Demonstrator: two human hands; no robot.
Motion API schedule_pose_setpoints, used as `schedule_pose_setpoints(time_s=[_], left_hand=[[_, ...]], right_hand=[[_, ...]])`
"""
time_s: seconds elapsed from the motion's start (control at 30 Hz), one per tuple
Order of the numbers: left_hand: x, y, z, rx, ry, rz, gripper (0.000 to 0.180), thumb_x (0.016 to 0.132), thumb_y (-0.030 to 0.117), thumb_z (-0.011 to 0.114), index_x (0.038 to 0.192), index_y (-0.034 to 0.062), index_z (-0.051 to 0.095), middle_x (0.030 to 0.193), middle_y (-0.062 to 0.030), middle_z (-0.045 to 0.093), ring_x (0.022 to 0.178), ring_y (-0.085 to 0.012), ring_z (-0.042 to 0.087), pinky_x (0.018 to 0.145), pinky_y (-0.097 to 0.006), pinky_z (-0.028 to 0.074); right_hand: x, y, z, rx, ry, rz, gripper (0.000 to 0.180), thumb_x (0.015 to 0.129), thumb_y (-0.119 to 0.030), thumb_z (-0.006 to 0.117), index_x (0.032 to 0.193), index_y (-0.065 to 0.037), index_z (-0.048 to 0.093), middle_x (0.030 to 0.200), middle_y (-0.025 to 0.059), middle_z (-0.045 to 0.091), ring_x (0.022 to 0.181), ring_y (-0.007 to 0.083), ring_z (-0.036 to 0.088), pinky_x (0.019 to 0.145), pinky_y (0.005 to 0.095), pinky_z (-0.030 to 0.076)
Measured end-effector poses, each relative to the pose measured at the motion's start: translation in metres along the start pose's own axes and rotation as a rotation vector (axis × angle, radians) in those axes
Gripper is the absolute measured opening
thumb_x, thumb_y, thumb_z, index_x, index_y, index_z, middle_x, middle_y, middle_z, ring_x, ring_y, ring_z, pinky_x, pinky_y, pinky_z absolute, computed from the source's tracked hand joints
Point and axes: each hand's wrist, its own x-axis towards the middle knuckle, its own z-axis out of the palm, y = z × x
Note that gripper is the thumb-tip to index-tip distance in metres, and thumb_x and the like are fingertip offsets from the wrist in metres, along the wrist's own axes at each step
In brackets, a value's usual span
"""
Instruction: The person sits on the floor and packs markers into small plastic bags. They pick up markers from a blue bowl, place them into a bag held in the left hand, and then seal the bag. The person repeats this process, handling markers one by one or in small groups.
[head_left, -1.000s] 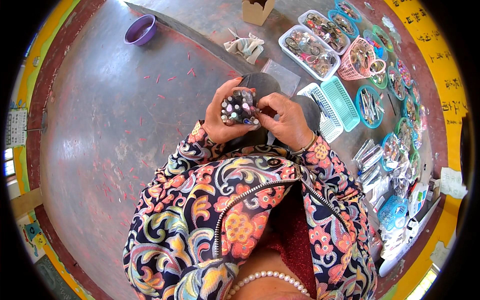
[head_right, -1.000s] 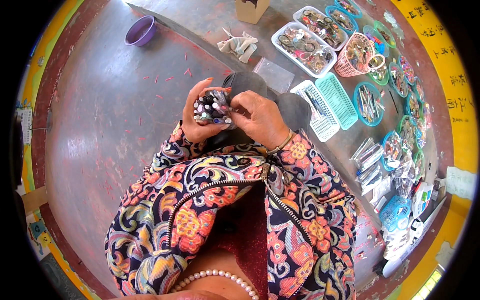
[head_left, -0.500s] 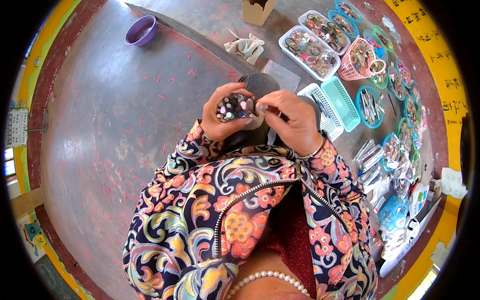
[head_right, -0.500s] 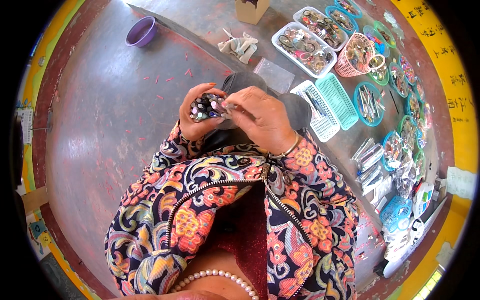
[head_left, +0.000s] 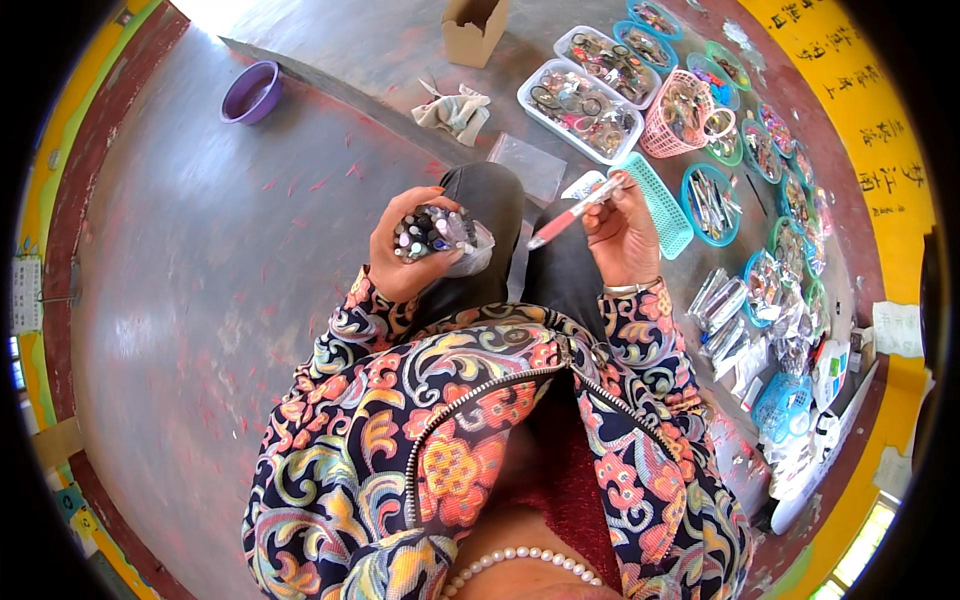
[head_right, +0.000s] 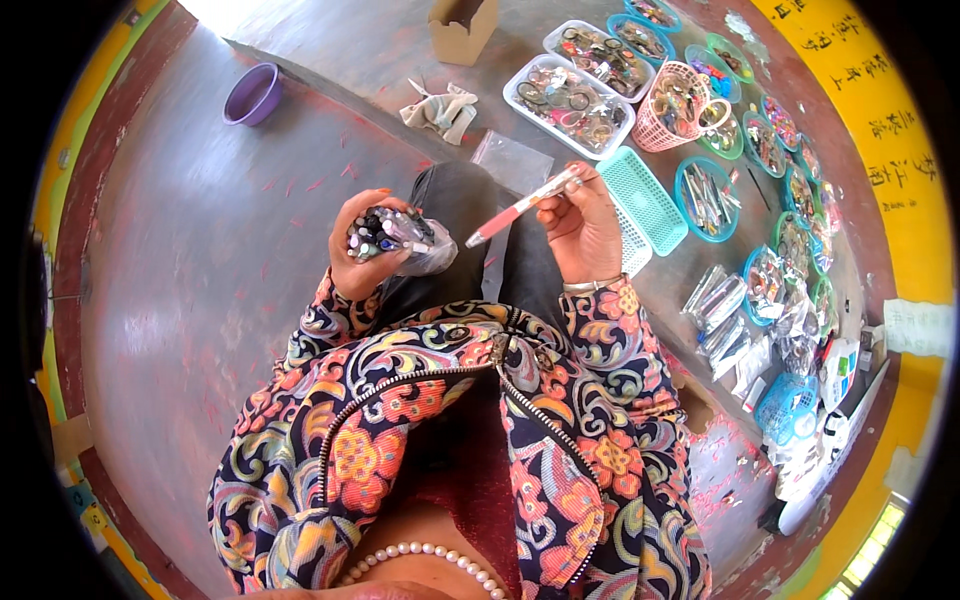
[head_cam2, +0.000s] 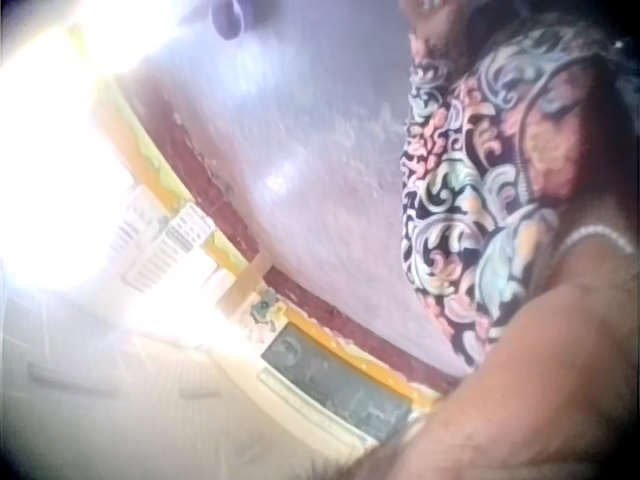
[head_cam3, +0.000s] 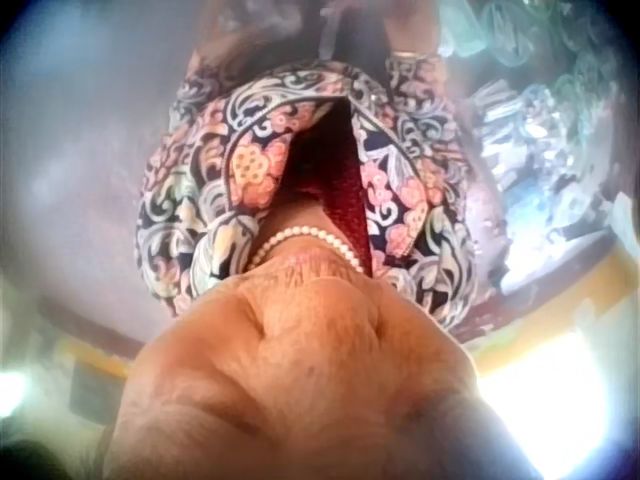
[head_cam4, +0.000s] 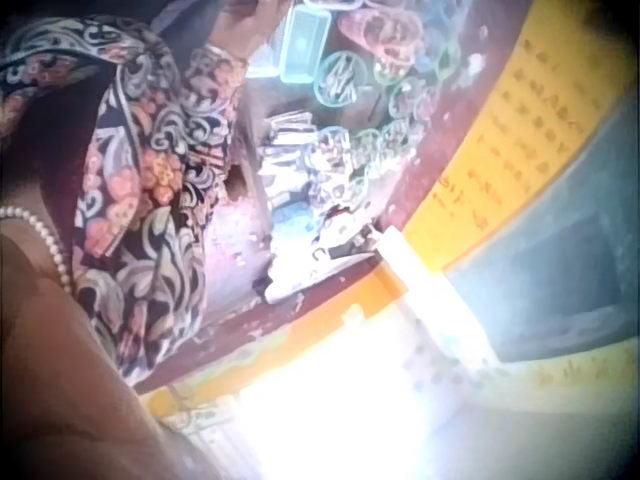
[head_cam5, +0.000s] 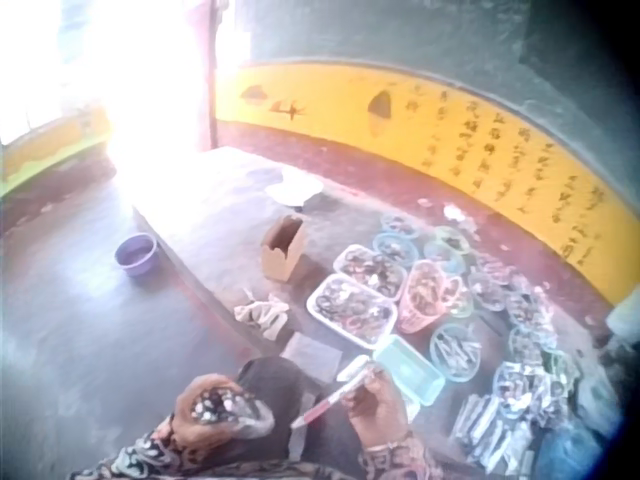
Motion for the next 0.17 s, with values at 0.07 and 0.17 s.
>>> schedule_pose_setpoints(time_s=[0.07, 0.17], left_hand=[[0.000, 0.002, 0.003, -0.060, 0.005, -0.008, 0.063, 0.067, -0.002, 0.067, 0.123, -0.0015, 0.038, 0.105, -0.0161, 0.054, 0.100, -0.0247, 0.055, 0.086, -0.035, 0.044], [0.001, 0.001, 0.004, -0.056, 0.021, -0.004, 0.064, 0.066, 0.001, 0.071, 0.121, 0.0007, 0.040, 0.107, -0.0145, 0.055, 0.096, -0.0181, 0.054, 0.085, -0.030, 0.042]], right_hand=[[0.000, 0.004, -0.009, 0.026, -0.012, 0.008, 0.017, 0.084, -0.007, 0.053, 0.101, -0.005, 0.050, 0.081, 0.0055, 0.060, 0.070, 0.0159, 0.063, 0.059, 0.0258, 0.053], [0.001, 0.005, -0.018, 0.031, 0.008, 0.021, 0.025, 0.084, -0.007, 0.054, 0.108, -0.005, 0.048, 0.081, 0.0062, 0.060, 0.071, 0.0165, 0.063, 0.061, 0.0259, 0.053]])
